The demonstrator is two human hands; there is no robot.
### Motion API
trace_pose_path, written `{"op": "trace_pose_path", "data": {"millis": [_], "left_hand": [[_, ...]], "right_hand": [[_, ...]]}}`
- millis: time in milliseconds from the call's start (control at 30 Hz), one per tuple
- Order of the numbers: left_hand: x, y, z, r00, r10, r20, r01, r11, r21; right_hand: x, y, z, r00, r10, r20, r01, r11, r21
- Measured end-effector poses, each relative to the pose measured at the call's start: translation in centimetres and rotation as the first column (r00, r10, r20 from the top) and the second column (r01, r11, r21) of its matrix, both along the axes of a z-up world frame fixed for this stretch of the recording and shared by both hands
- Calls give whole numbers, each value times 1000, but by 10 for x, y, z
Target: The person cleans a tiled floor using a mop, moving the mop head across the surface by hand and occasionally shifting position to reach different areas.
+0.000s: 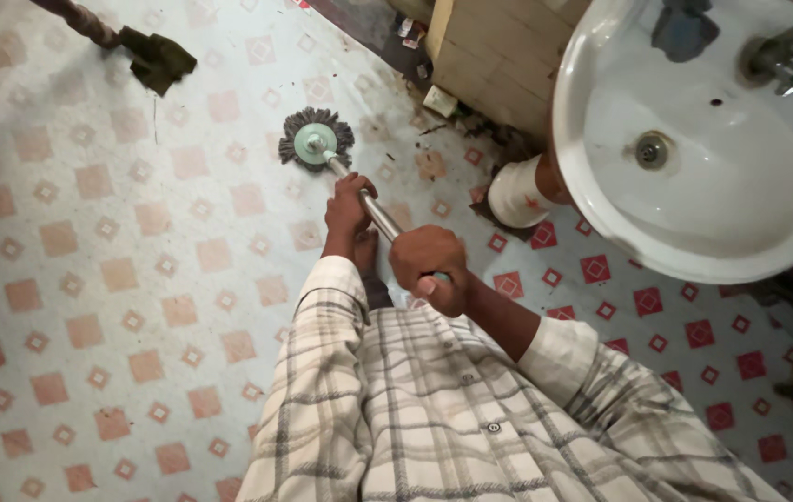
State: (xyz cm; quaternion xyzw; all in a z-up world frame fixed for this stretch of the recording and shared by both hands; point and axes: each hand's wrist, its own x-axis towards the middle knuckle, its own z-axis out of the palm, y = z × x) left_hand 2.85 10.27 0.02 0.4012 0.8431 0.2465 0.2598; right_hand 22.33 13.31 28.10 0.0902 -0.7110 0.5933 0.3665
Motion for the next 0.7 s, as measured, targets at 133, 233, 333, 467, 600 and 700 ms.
{"op": "trace_pose_path", "data": {"millis": [133, 233, 333, 467, 600, 700], "left_hand": [[-43, 12, -21, 1000, -29, -4, 29, 999, -35], [-76, 20, -29, 998, -40, -50, 42, 998, 37], [-110, 35, -24, 993, -72, -94, 64, 994, -87], [-150, 58, -24, 994, -80, -74, 73, 994, -83], [-186, 80, -31, 998, -45, -38, 44, 999, -28], [-211, 94, -33, 996, -50, -80, 46, 998, -53]], "right_hand": [[-36, 6, -14, 1000, 31, -7, -31, 999, 13], [-68, 10, -23, 998, 66, -16, -65, 998, 19], [-97, 22, -27, 994, 95, 60, -98, 994, 54], [-138, 43, -23, 992, 86, 97, -89, 996, 29], [-176, 63, -23, 993, 45, 108, -50, 998, 41], [-200, 74, -26, 990, 31, 139, -40, 997, 68]]}}
